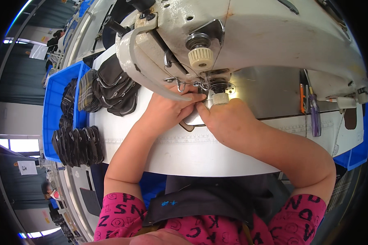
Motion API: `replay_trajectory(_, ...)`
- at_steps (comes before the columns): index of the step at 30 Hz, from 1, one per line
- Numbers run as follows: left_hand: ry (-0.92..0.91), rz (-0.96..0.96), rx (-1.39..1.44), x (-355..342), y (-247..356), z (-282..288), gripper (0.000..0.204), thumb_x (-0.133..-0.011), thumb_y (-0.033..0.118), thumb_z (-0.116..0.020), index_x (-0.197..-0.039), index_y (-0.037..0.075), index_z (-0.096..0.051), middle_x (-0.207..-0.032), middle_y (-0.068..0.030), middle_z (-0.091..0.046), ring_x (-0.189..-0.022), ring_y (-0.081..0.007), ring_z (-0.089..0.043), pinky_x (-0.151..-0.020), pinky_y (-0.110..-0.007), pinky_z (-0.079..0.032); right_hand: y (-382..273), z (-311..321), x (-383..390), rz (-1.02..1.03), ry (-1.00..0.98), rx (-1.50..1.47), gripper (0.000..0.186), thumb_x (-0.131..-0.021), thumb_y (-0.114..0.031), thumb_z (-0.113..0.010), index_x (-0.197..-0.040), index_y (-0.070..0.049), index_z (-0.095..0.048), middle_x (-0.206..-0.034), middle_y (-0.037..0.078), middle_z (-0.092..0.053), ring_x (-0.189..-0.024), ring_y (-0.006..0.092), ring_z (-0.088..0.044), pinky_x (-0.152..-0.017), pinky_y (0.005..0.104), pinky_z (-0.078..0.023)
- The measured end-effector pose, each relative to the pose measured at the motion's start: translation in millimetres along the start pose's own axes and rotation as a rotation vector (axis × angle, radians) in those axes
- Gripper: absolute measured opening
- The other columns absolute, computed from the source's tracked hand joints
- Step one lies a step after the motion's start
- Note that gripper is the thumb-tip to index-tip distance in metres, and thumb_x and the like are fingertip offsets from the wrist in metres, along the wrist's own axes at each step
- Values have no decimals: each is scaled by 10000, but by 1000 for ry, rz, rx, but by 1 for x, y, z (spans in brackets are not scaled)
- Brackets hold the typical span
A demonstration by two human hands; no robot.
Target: The person is sewing leather pieces using an industrial sewing machine to assemble small pouches.
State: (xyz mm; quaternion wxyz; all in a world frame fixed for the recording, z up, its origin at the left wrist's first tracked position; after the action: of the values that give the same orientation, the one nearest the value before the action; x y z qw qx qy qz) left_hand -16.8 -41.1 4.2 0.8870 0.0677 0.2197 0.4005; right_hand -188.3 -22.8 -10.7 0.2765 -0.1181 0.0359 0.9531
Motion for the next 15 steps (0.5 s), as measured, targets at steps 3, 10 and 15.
replay_trajectory(3, -17, 45, 32, 2, 0, -2, 296, -775, 68, -751, -1061, 126, -800, -1031, -54, -717, -978, -267, -685, -838, -416, -552, -1, -5, 2, -13, -51, -21, 477, -804, -141, -682, -1261, -9, -644, -705, 34, -674, -591, 203, -675, -507, 358, -493)
replay_trajectory(10, -17, 79, 30, 1, 3, -4, 305, -784, 61, -757, -1082, 117, -792, -1011, -64, -717, -952, -269, -685, -821, -404, -555, 0, -7, 2, -38, -42, -43, 496, -801, -134, -681, -1280, -7, -659, -713, 40, -681, -589, 208, -675, -513, 364, -506)
replay_trajectory(15, 19, 77, -30, 0, 9, -8, 299, -802, 63, -755, -1098, 89, -780, -1016, -70, -696, -960, -294, -668, -826, -415, -545, 3, -7, 4, -48, -6, -61, 525, -781, -123, -680, -1291, -2, -655, -706, 38, -680, -579, 206, -669, -511, 358, -506)
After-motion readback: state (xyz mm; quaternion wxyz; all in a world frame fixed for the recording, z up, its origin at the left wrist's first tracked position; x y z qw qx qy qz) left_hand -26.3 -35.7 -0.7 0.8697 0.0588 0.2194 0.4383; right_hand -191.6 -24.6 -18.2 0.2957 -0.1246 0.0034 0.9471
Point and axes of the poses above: each hand's wrist, its own x-axis away from the middle knuckle, its own z-axis out of the back of the hand, y = z × x, the point moved 4 cm from there along -x, towards the middle knuckle
